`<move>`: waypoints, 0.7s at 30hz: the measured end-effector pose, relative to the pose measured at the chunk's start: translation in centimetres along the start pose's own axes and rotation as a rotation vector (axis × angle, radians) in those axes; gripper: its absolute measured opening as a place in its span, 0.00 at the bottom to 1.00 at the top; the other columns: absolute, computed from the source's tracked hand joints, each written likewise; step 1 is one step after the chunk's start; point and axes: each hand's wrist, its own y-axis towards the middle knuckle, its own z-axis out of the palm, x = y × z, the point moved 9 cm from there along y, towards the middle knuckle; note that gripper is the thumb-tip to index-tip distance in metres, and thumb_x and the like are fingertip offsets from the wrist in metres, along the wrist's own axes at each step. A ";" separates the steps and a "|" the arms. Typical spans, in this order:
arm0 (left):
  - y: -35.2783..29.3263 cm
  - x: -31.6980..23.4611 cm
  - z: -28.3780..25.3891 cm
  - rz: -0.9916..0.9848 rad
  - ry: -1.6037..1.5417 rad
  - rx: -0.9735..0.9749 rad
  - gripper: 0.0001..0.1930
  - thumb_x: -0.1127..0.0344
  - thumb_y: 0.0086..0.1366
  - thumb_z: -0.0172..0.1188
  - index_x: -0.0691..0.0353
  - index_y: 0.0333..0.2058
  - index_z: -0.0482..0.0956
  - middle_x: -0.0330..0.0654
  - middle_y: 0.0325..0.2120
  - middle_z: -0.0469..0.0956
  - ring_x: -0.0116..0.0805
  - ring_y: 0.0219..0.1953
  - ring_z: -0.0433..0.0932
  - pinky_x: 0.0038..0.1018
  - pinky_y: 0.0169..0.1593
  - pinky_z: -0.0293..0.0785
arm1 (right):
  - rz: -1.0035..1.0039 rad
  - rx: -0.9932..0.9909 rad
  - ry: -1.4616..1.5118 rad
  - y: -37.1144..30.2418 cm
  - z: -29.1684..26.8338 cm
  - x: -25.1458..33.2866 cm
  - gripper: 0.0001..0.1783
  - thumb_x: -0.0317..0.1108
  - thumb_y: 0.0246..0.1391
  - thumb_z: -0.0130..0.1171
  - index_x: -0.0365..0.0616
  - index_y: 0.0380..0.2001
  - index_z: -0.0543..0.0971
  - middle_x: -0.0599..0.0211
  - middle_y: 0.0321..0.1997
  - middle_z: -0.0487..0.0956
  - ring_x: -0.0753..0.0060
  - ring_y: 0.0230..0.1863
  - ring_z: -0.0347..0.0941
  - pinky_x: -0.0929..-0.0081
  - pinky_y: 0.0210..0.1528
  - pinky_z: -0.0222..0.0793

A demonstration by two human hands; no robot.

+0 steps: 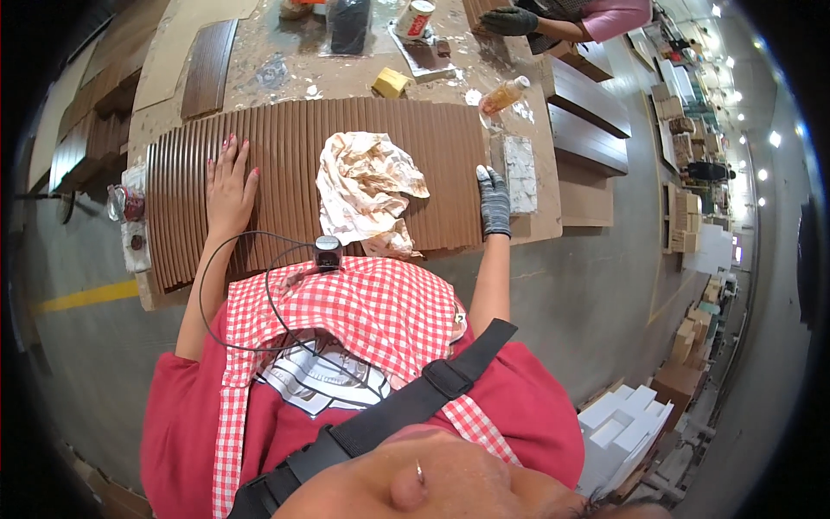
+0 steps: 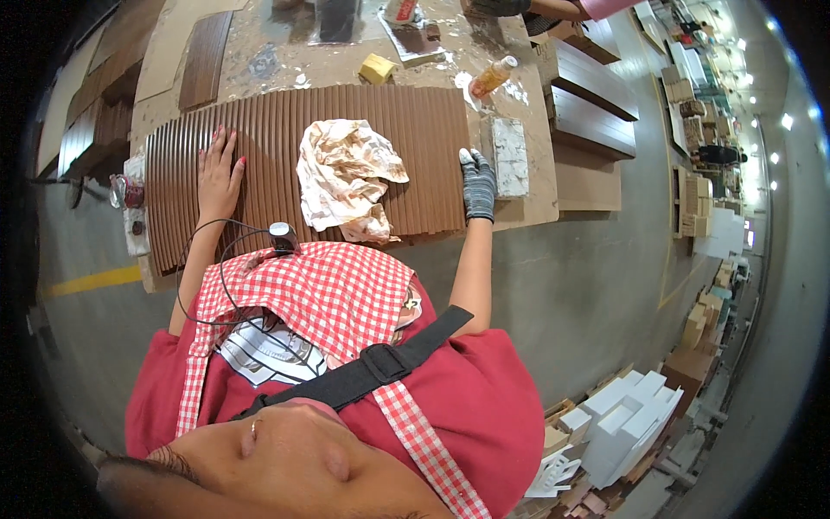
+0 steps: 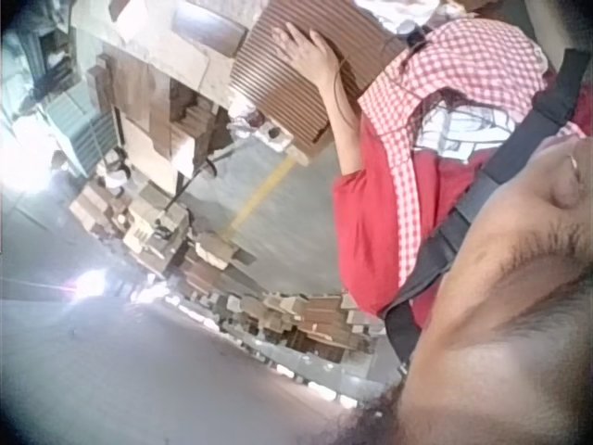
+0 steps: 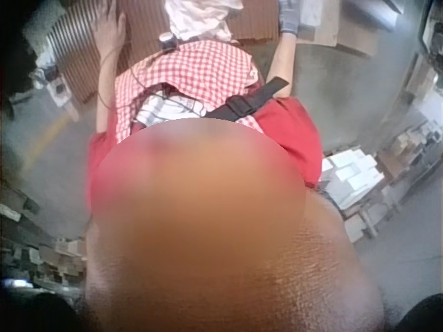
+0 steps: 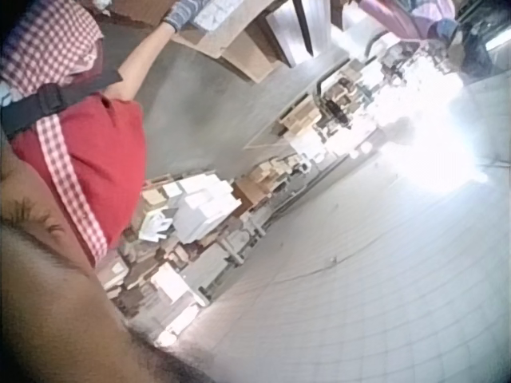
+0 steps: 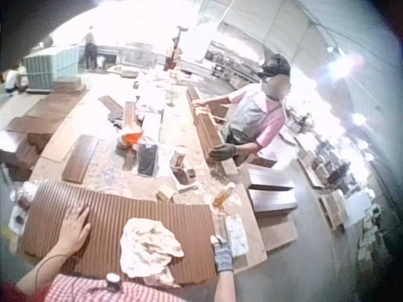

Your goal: The person cleans wooden panels by wiping their surfaces and edges with a sponge and a cloth.

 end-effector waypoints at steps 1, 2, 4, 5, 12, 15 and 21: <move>-0.1 0.3 0.4 -0.011 0.010 0.012 0.25 0.54 0.68 0.41 0.52 0.62 0.56 0.39 0.65 0.51 0.34 0.67 0.48 0.37 0.68 0.39 | 0.005 -0.005 0.003 0.0 0.0 0.1 0.30 0.53 0.54 0.55 0.38 0.50 0.73 0.52 0.50 0.75 0.60 0.52 0.69 0.69 0.56 0.61; -0.3 0.6 0.7 -0.020 0.018 0.023 0.26 0.54 0.68 0.41 0.51 0.63 0.55 0.38 0.65 0.50 0.34 0.67 0.47 0.37 0.68 0.40 | 0.014 0.007 0.053 -0.1 0.2 0.2 0.29 0.52 0.55 0.55 0.38 0.50 0.73 0.53 0.50 0.75 0.61 0.52 0.69 0.69 0.56 0.61; -0.4 0.8 1.0 -0.019 0.019 0.020 0.26 0.54 0.68 0.40 0.51 0.63 0.55 0.38 0.65 0.50 0.34 0.67 0.47 0.37 0.68 0.40 | 0.036 0.045 0.148 0.2 0.7 0.3 0.27 0.50 0.57 0.54 0.38 0.49 0.74 0.57 0.50 0.75 0.65 0.51 0.69 0.71 0.56 0.61; -0.5 0.9 1.0 -0.024 0.018 0.018 0.26 0.54 0.68 0.40 0.51 0.63 0.55 0.38 0.65 0.50 0.34 0.67 0.47 0.37 0.68 0.40 | 0.036 0.044 0.149 0.1 0.4 0.3 0.27 0.50 0.57 0.54 0.38 0.49 0.74 0.57 0.50 0.75 0.65 0.51 0.69 0.71 0.56 0.61; -0.9 0.8 0.9 -0.028 0.018 0.002 0.26 0.53 0.69 0.39 0.50 0.63 0.55 0.38 0.65 0.50 0.33 0.67 0.47 0.36 0.68 0.39 | 0.011 -0.143 -0.430 0.1 -3.7 3.6 0.27 0.52 0.57 0.50 0.39 0.47 0.75 0.47 0.50 0.74 0.50 0.51 0.70 0.64 0.54 0.65; -0.5 0.3 1.0 -0.026 0.016 0.002 0.26 0.52 0.69 0.39 0.51 0.63 0.54 0.38 0.65 0.50 0.33 0.67 0.47 0.36 0.68 0.39 | 0.033 -0.261 -0.598 0.5 -4.5 1.6 0.28 0.50 0.53 0.55 0.39 0.49 0.74 0.48 0.51 0.74 0.50 0.53 0.69 0.63 0.56 0.63; -0.8 0.3 0.7 -0.042 0.054 0.029 0.26 0.53 0.69 0.38 0.52 0.63 0.53 0.39 0.65 0.49 0.34 0.67 0.45 0.37 0.68 0.37 | -0.045 -0.295 -0.533 -0.8 -7.2 6.9 0.23 0.45 0.51 0.59 0.51 0.50 0.75 0.57 0.48 0.77 0.52 0.48 0.72 0.64 0.52 0.66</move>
